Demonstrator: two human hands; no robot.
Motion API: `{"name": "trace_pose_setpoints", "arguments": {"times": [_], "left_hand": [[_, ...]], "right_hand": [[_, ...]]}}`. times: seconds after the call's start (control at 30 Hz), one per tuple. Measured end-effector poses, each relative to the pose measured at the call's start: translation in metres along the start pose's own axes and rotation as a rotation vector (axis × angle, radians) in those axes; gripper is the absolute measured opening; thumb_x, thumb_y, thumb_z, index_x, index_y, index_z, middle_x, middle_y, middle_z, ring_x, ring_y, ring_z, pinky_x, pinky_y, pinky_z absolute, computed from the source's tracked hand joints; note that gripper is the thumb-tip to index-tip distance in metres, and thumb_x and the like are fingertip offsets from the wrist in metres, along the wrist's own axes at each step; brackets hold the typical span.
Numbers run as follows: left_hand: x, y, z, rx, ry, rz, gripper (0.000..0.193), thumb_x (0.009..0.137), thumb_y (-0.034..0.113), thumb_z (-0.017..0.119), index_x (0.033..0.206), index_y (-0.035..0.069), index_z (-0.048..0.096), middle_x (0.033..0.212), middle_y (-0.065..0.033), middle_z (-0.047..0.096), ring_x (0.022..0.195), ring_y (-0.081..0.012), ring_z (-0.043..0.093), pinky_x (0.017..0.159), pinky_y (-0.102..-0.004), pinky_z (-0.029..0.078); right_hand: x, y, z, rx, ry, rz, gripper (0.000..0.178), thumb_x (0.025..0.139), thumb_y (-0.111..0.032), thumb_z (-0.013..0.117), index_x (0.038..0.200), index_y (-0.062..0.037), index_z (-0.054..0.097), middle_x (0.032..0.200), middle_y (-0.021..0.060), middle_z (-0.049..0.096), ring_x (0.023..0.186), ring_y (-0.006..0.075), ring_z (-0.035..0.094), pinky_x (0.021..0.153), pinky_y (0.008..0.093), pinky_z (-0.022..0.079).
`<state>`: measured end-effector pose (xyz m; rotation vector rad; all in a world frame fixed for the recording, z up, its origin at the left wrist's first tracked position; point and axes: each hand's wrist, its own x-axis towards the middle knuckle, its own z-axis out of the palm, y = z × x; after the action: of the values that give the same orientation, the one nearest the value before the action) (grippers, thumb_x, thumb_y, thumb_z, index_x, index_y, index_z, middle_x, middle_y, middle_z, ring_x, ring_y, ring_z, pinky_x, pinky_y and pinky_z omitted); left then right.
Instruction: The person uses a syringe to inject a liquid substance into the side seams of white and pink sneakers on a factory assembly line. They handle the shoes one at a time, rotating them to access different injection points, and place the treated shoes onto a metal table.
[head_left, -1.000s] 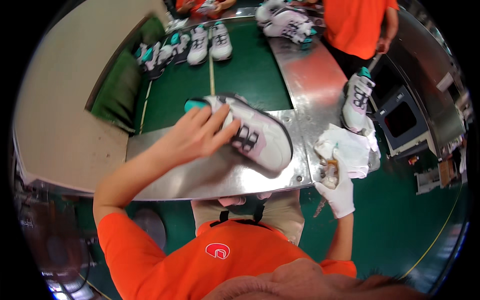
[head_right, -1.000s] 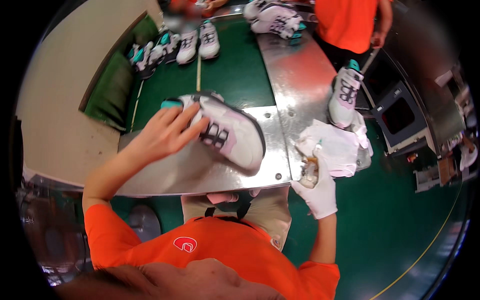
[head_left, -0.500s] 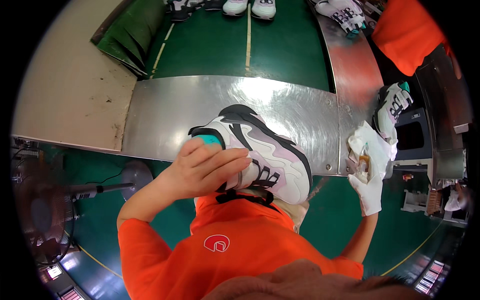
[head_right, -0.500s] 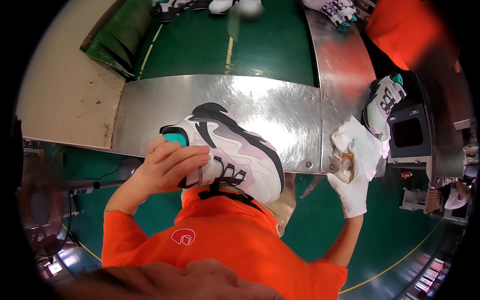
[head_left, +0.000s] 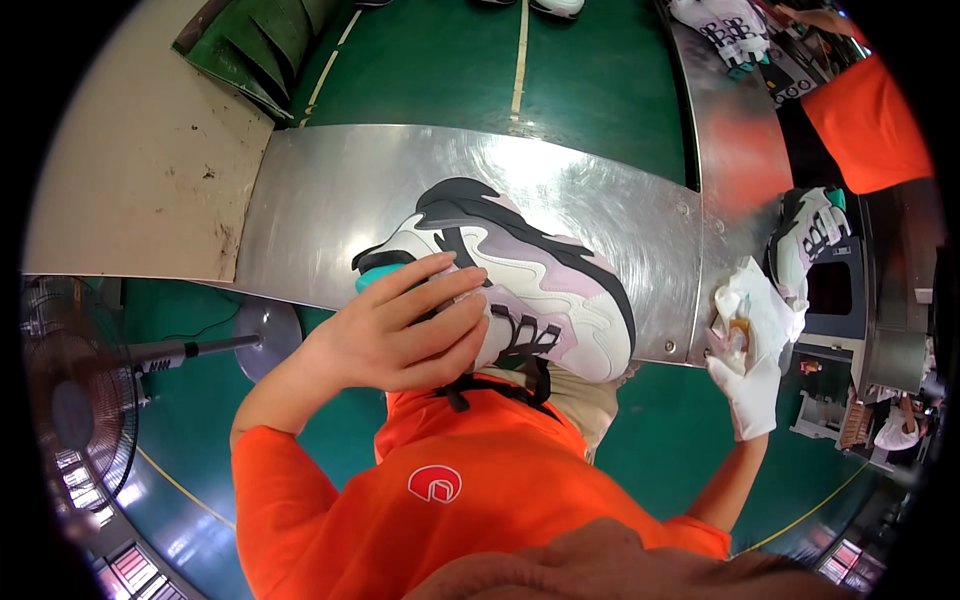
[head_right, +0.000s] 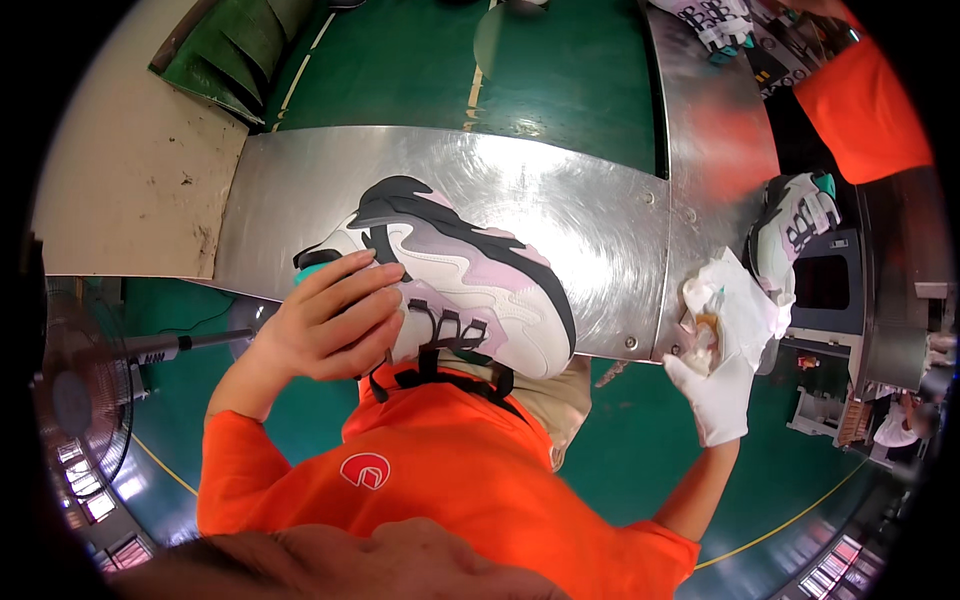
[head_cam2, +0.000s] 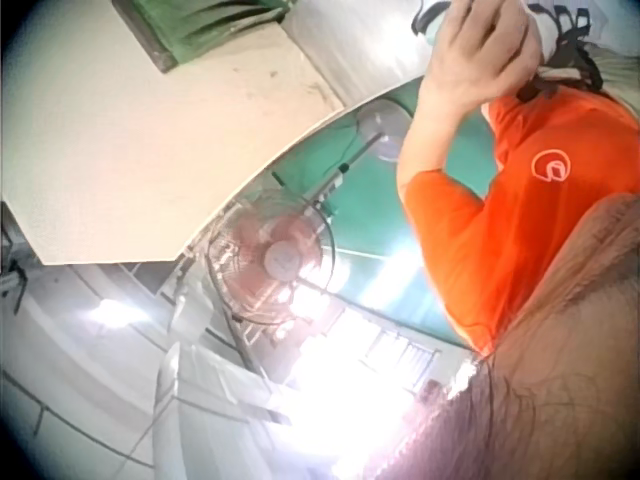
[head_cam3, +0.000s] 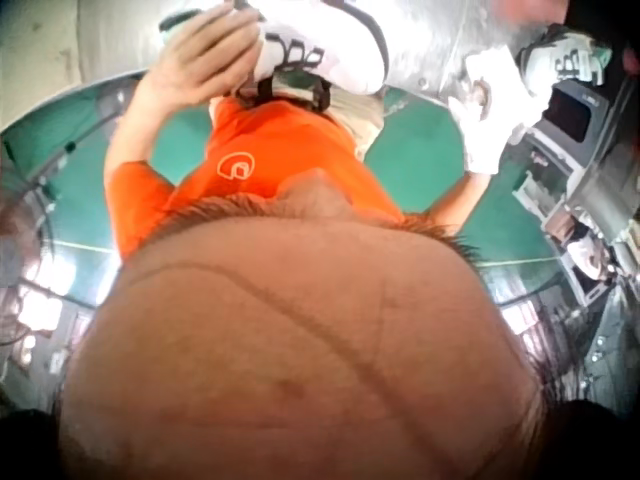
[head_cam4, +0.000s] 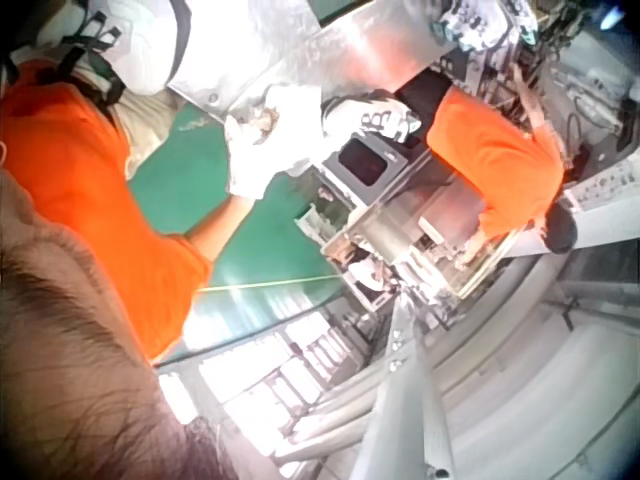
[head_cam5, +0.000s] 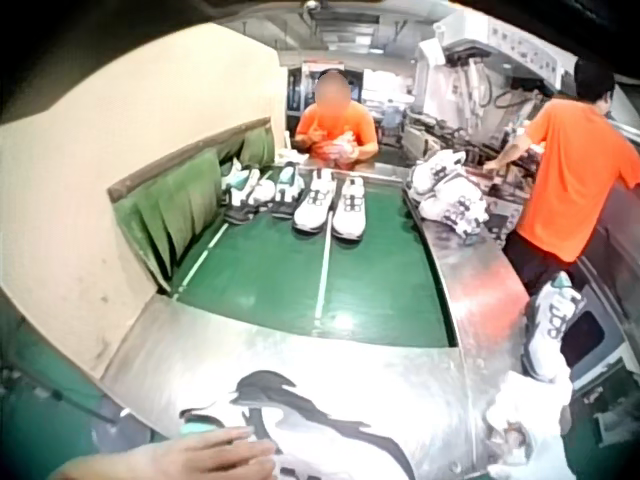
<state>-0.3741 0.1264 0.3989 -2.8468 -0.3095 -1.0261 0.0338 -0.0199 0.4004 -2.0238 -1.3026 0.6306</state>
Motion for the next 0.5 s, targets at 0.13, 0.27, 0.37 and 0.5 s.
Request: {"name": "trace_pose_setpoints", "arguments": {"times": [0.13, 0.27, 0.37, 0.5], "left_hand": [[0.001, -0.006, -0.004, -0.081, -0.051, -0.003, 0.022, 0.078, 0.0, 0.069, 0.097, 0.007, 0.059, 0.104, -0.0081, 0.067, 0.102, -0.0301, 0.068, 0.093, -0.0482, 0.055], [0.009, -0.015, -0.005, -0.114, -0.071, -0.005, 0.022, 0.078, 0.001, 0.069, 0.096, 0.008, 0.059, 0.103, -0.0071, 0.067, 0.1, -0.0297, 0.068, 0.091, -0.0473, 0.056], [0.015, -0.018, -0.004, -0.139, -0.075, -0.014, 0.021, 0.078, 0.001, 0.069, 0.096, 0.009, 0.06, 0.102, -0.0068, 0.067, 0.1, -0.029, 0.068, 0.09, -0.0466, 0.056], [0.019, -0.021, -0.005, -0.15, -0.085, -0.022, 0.022, 0.078, 0.002, 0.069, 0.096, 0.01, 0.06, 0.103, -0.0059, 0.067, 0.1, -0.0281, 0.068, 0.089, -0.0456, 0.057]], "right_hand": [[0.005, -0.021, -0.01, 0.352, -0.243, 0.285, 0.069, 0.076, -0.02, 0.07, 0.132, 0.0138, 0.048, 0.12, 0.0217, 0.057, 0.085, 0.0271, 0.064, 0.075, 0.0387, 0.053], [0.012, -0.043, 0.034, 0.974, -0.429, -0.127, 0.098, 0.066, -0.057, 0.073, 0.127, 0.0162, 0.047, 0.097, 0.0251, 0.061, 0.07, 0.0311, 0.062, 0.063, 0.0362, 0.051], [0.027, -0.051, 0.059, 1.117, -0.565, -0.142, 0.108, 0.059, -0.067, 0.074, 0.126, 0.0128, 0.044, 0.086, 0.0234, 0.062, 0.068, 0.0327, 0.063, 0.061, 0.0368, 0.051], [0.041, -0.038, 0.08, 1.044, -0.614, -0.156, 0.111, 0.055, -0.068, 0.077, 0.126, 0.009, 0.043, 0.084, 0.0218, 0.061, 0.066, 0.0327, 0.063, 0.056, 0.0359, 0.05]]}}
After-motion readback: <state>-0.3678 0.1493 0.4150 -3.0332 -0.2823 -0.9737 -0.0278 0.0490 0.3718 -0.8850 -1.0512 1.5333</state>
